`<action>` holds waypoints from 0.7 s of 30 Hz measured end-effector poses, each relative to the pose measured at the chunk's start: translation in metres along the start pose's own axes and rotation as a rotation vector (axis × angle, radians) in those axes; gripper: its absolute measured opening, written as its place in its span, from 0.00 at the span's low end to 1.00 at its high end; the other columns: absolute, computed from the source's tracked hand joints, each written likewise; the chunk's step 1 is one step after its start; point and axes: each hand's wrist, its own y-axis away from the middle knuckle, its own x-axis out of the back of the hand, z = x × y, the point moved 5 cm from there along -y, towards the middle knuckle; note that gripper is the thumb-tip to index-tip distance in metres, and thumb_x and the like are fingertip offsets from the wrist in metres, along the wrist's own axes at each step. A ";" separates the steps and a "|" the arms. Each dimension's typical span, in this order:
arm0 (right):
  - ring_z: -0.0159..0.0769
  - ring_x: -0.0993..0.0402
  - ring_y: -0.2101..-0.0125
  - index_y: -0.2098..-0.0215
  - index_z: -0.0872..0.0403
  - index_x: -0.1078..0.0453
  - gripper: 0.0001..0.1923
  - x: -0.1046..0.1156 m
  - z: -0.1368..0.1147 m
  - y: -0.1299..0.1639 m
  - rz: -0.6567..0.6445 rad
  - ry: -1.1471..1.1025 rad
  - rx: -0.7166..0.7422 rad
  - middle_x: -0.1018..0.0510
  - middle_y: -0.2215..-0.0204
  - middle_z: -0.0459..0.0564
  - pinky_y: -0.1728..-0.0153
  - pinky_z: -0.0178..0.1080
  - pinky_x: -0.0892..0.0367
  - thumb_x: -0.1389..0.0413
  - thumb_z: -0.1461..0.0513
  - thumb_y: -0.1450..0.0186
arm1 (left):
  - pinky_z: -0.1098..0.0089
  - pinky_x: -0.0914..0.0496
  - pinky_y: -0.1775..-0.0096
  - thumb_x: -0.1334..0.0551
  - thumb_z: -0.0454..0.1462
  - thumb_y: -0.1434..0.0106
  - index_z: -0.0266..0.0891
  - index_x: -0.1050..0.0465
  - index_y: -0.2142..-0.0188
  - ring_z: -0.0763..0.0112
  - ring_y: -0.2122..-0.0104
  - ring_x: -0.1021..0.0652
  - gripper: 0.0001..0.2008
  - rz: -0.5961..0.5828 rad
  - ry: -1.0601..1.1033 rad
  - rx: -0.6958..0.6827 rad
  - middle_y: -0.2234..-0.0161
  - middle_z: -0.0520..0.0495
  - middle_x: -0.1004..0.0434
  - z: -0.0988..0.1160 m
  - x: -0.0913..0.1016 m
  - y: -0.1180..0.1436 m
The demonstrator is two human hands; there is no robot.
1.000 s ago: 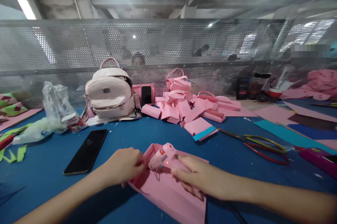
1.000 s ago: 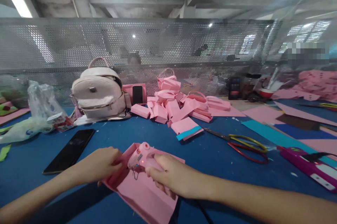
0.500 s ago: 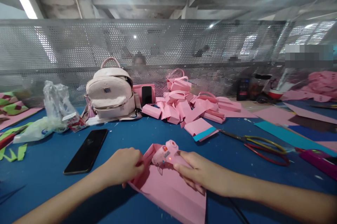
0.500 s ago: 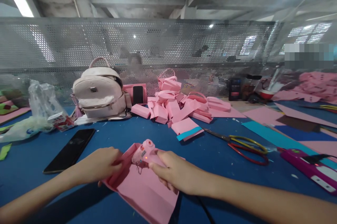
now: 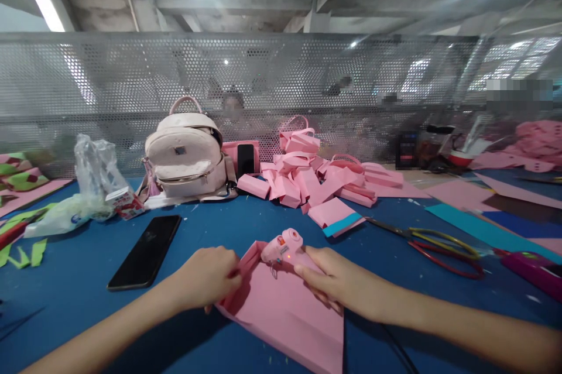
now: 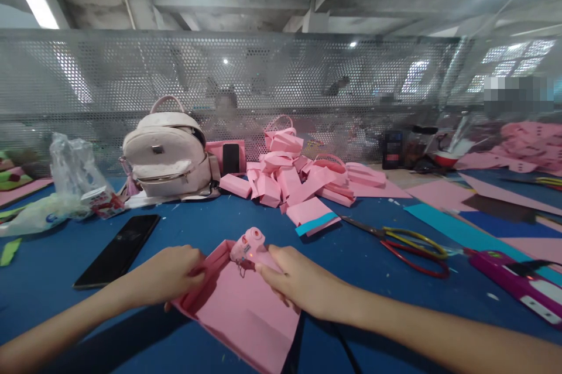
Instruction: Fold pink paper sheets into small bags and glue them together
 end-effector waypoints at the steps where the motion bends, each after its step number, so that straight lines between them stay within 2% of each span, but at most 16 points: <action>1: 0.29 0.36 0.80 0.68 0.54 0.41 0.22 0.000 -0.001 0.001 0.012 0.009 0.002 0.33 0.80 0.42 0.78 0.32 0.43 0.57 0.46 0.28 | 0.67 0.34 0.69 0.49 0.37 0.38 0.39 0.29 0.73 0.57 0.68 0.19 0.13 0.003 0.004 -0.001 0.69 0.40 0.21 -0.001 -0.001 0.000; 11: 0.32 0.32 0.75 0.62 0.56 0.35 0.18 -0.002 -0.015 0.009 -0.005 0.118 -0.006 0.27 0.74 0.46 0.74 0.34 0.41 0.53 0.50 0.29 | 0.73 0.40 0.77 0.50 0.35 0.38 0.39 0.36 0.79 0.68 0.81 0.23 0.13 -0.058 0.090 0.018 0.77 0.45 0.24 0.002 0.005 0.004; 17: 0.32 0.32 0.74 0.56 0.57 0.36 0.20 -0.015 -0.017 0.012 -0.130 0.004 -0.046 0.27 0.72 0.47 0.75 0.33 0.40 0.54 0.49 0.28 | 0.75 0.39 0.79 0.50 0.37 0.36 0.40 0.42 0.82 0.71 0.84 0.24 0.17 -0.088 0.172 0.022 0.83 0.51 0.30 0.002 0.001 0.004; 21: 0.31 0.33 0.74 0.59 0.56 0.37 0.17 -0.019 -0.016 0.013 -0.165 -0.045 -0.070 0.28 0.73 0.45 0.73 0.33 0.39 0.53 0.50 0.29 | 0.77 0.39 0.81 0.49 0.38 0.38 0.40 0.43 0.82 0.73 0.86 0.26 0.16 -0.111 0.288 0.024 0.85 0.53 0.34 -0.002 -0.006 0.003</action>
